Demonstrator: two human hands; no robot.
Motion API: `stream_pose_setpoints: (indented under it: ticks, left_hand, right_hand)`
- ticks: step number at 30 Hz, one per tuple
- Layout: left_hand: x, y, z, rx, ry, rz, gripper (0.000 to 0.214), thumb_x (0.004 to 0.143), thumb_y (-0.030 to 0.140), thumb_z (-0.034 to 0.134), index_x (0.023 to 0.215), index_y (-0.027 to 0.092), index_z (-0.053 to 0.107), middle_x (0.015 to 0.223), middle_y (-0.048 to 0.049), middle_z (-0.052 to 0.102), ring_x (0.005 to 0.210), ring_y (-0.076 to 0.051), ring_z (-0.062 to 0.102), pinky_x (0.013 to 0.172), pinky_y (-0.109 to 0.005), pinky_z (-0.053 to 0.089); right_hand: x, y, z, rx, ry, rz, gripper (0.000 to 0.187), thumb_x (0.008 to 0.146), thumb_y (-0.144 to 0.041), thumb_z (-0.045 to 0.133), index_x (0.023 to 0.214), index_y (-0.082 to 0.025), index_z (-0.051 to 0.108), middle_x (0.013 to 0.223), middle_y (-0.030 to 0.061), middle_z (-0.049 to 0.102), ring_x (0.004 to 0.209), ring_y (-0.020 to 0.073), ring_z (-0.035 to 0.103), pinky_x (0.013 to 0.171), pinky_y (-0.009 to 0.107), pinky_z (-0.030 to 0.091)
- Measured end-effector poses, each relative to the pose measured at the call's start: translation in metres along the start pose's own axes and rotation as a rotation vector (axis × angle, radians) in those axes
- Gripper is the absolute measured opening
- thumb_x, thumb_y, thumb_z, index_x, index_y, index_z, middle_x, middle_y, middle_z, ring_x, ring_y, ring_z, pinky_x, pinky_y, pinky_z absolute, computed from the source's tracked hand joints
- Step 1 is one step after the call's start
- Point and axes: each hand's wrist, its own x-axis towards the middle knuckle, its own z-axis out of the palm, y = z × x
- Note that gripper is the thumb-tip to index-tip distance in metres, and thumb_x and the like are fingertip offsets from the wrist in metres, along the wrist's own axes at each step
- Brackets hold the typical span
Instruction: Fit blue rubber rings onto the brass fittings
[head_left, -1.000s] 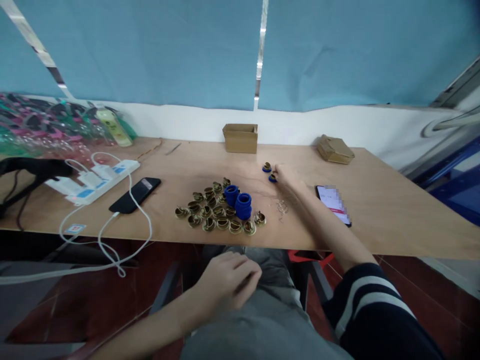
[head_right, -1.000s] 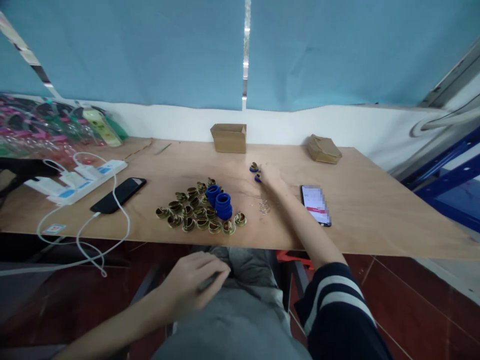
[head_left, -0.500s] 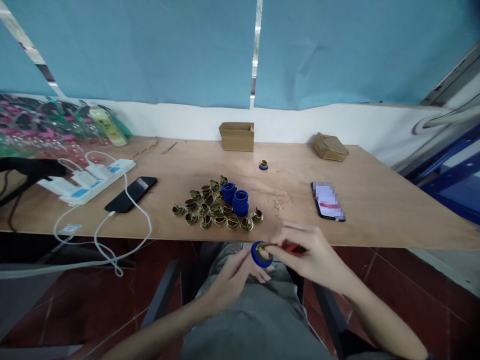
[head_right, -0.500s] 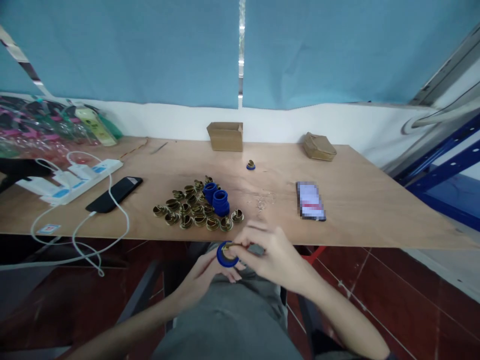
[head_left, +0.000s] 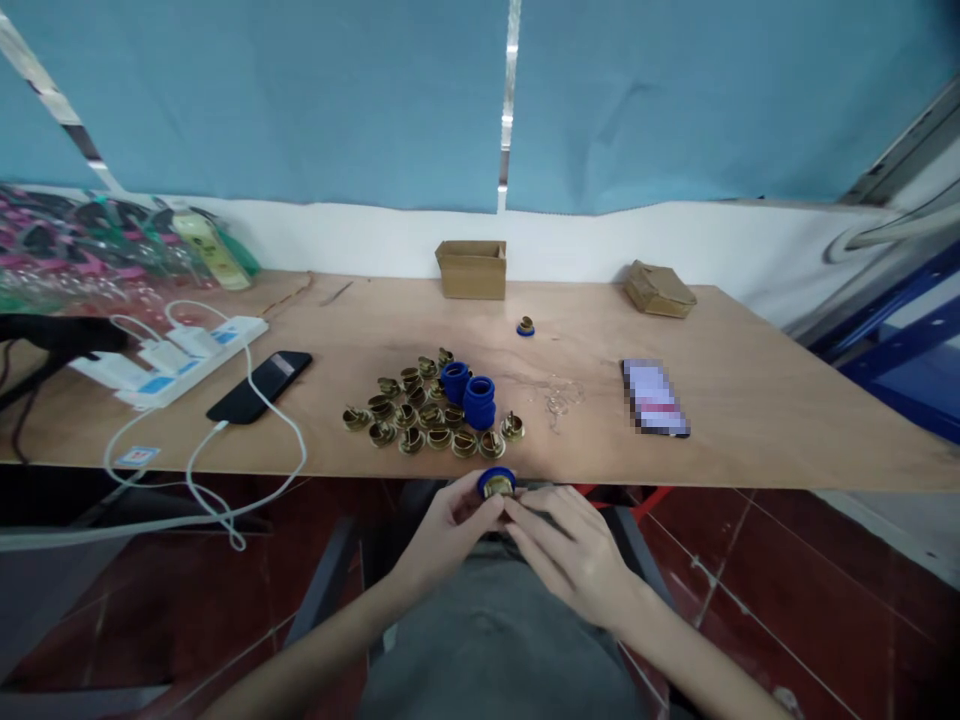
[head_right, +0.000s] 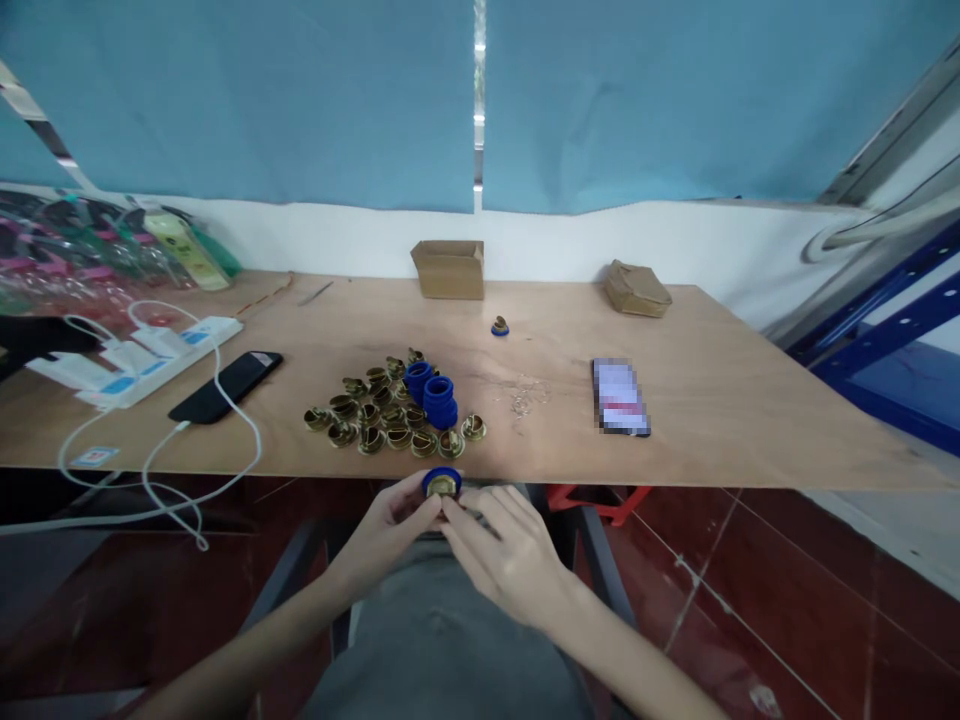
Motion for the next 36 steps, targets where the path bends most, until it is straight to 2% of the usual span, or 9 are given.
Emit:
stream_pose_setpoints:
  ticks: [4, 6, 9, 12, 16, 22, 26, 29, 36]
  left_hand:
    - [-0.004, 0.006, -0.001, 0.146, -0.082, 0.108, 0.029, 0.086, 0.038, 0.074, 0.107, 0.018, 0.072, 0.093, -0.0050, 0.076, 0.082, -0.018, 0.070, 0.079, -0.030, 0.058]
    - [-0.007, 0.009, -0.001, 0.247, -0.130, 0.132, 0.026, 0.085, 0.030, 0.074, 0.109, 0.018, 0.072, 0.095, -0.0046, 0.075, 0.084, -0.018, 0.069, 0.078, -0.027, 0.056]
    - [-0.009, 0.010, -0.001, 0.331, -0.176, 0.135, 0.026, 0.087, 0.027, 0.072, 0.111, 0.017, 0.071, 0.093, -0.0040, 0.074, 0.081, -0.017, 0.067, 0.073, -0.025, 0.052]
    - [-0.010, 0.009, -0.001, 0.317, -0.166, 0.142, 0.026, 0.086, 0.025, 0.071, 0.111, 0.018, 0.071, 0.095, -0.0042, 0.075, 0.084, -0.017, 0.067, 0.076, -0.026, 0.053]
    - [-0.010, 0.008, -0.002, 0.197, -0.191, 0.073, 0.046, 0.075, 0.016, 0.080, 0.120, 0.022, 0.069, 0.102, -0.0034, 0.077, 0.088, -0.019, 0.072, 0.083, -0.030, 0.058]
    - [-0.008, 0.003, -0.003, 0.109, -0.228, 0.051, 0.065, 0.064, 0.012, 0.090, 0.123, 0.024, 0.068, 0.109, -0.0046, 0.078, 0.099, -0.024, 0.075, 0.091, -0.036, 0.060]
    - [-0.008, 0.001, -0.003, 0.131, -0.197, 0.044, 0.054, 0.073, 0.013, 0.084, 0.123, 0.023, 0.067, 0.106, -0.0039, 0.078, 0.097, -0.021, 0.075, 0.092, -0.035, 0.059]
    - [-0.007, 0.001, -0.002, 0.166, -0.181, 0.080, 0.048, 0.073, 0.013, 0.083, 0.119, 0.021, 0.069, 0.107, -0.0051, 0.078, 0.100, -0.023, 0.074, 0.094, -0.036, 0.058]
    - [-0.007, 0.004, 0.000, 0.259, -0.115, 0.124, 0.051, 0.074, 0.016, 0.080, 0.124, 0.021, 0.068, 0.119, -0.0080, 0.075, 0.109, -0.025, 0.072, 0.098, -0.038, 0.057]
  right_hand:
    - [-0.001, 0.002, -0.002, 0.276, 0.032, 0.246, 0.035, 0.098, -0.012, 0.057, 0.131, -0.023, 0.058, 0.110, 0.0088, 0.069, 0.096, 0.0201, 0.069, 0.083, 0.035, 0.061]
    - [-0.002, 0.002, -0.003, 0.315, 0.026, 0.290, 0.035, 0.097, -0.018, 0.061, 0.131, -0.024, 0.058, 0.112, 0.0092, 0.067, 0.099, 0.0215, 0.069, 0.085, 0.036, 0.061]
    - [-0.002, 0.000, -0.001, 0.314, 0.039, 0.266, 0.032, 0.095, -0.022, 0.065, 0.127, -0.026, 0.062, 0.112, 0.0088, 0.066, 0.101, 0.0233, 0.069, 0.086, 0.038, 0.062]
    - [-0.002, -0.004, 0.002, 0.300, 0.105, 0.273, 0.025, 0.095, -0.020, 0.065, 0.120, -0.025, 0.066, 0.105, 0.0076, 0.067, 0.094, 0.0222, 0.070, 0.081, 0.036, 0.063]
    - [-0.002, -0.009, 0.007, 0.265, 0.155, 0.332, 0.018, 0.095, -0.018, 0.065, 0.112, -0.025, 0.067, 0.099, 0.0067, 0.068, 0.088, 0.0224, 0.070, 0.077, 0.037, 0.064]
    - [-0.008, -0.011, 0.014, 0.173, 0.192, 0.302, 0.024, 0.096, -0.012, 0.062, 0.116, -0.024, 0.065, 0.101, 0.0076, 0.069, 0.090, 0.0220, 0.071, 0.080, 0.038, 0.064]
    - [-0.009, -0.010, 0.014, 0.138, 0.208, 0.287, 0.022, 0.096, -0.013, 0.062, 0.115, -0.024, 0.065, 0.099, 0.0079, 0.069, 0.088, 0.0224, 0.071, 0.078, 0.038, 0.064]
    - [-0.008, -0.008, 0.014, 0.151, 0.192, 0.291, 0.021, 0.096, -0.014, 0.062, 0.114, -0.023, 0.066, 0.098, 0.0078, 0.070, 0.088, 0.0224, 0.071, 0.077, 0.038, 0.065]
    - [-0.013, -0.008, 0.019, 0.100, 0.116, 0.273, 0.032, 0.098, -0.012, 0.059, 0.128, -0.024, 0.060, 0.110, 0.0111, 0.069, 0.100, 0.0252, 0.071, 0.086, 0.042, 0.064]
